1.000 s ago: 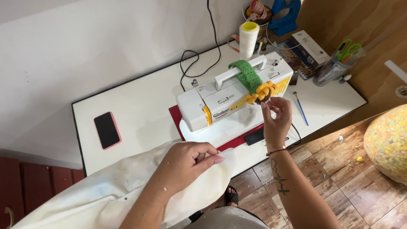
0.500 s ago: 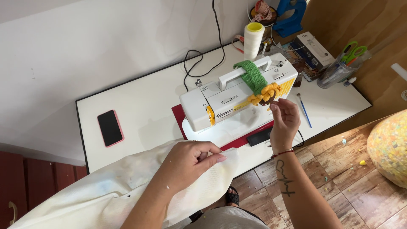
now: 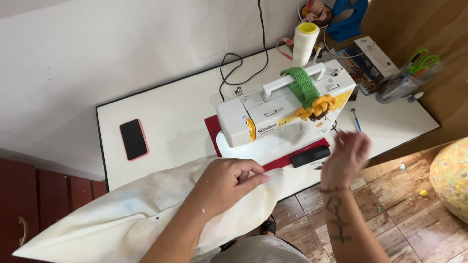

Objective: Aligning the edges of a stuffed pillowcase to prepare it for sealing

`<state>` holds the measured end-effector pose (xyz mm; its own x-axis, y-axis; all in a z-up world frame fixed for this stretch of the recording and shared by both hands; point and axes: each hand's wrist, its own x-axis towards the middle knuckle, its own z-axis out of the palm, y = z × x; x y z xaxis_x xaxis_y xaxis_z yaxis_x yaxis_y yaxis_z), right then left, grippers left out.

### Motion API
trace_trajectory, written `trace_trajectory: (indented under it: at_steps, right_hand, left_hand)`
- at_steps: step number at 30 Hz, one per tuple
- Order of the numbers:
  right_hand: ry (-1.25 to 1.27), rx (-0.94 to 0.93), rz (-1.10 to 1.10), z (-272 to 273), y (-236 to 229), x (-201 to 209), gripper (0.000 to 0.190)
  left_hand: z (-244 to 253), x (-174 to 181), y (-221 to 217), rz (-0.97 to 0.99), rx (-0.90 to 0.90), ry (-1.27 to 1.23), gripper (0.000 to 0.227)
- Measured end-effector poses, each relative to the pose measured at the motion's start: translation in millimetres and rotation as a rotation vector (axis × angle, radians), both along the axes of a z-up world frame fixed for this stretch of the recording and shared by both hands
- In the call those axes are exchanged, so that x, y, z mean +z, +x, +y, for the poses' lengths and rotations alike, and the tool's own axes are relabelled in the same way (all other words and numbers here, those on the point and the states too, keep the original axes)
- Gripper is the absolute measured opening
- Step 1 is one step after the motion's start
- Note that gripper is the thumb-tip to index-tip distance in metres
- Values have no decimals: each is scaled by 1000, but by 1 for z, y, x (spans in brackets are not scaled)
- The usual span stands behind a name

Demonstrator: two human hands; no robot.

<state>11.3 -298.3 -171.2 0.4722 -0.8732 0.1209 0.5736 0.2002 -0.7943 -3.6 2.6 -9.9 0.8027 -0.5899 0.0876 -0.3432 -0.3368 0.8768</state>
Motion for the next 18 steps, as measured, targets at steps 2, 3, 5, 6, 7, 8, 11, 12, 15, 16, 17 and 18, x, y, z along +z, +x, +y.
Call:
trace_trajectory:
  at_steps: [2,3,5,6,7,8,11,12,15,16,17,18]
  right_hand:
    - [-186,7,-41,11,-33,16,4]
    - [-366,10,-75,18,-52,23,5]
    - [-698,85,-12,36,-73,49,10]
    - [-1033,157,51,43,-85,63,19]
    - [-1033,149,56,50,-88,73,19]
    - [-1158,237,23,57,-91,83,7]
    - [-1356,289,26,78,-92,123,10]
    - [-1427,253,66,86,-92,137,11]
    - [-1475,193,61,89,-92,140,14]
    - [-1477,195,58,89,-91,140,14]
    - [-1493,195,62,90,-91,140,13]
    - [-1509,195,65,91,-90,140,13]
  left_hand:
    - [-4,3,1,10,6,76,12]
    - [-4,5,-1,29,8,158,17]
    - [-4,4,0,13,14,175,17]
    - [-5,3,-1,-8,12,188,17]
    - [-6,0,-1,-8,4,188,17]
    - [-6,-2,-1,-17,12,198,18]
    - [-7,-6,0,-43,26,202,21]
    - [-7,-7,0,-55,31,200,21]
    - [-6,-7,-1,-71,33,195,20]
    - [-7,-7,-1,-72,35,192,20]
    - [-7,-8,-1,-91,33,180,20]
    - [-7,-8,-2,-111,30,168,20]
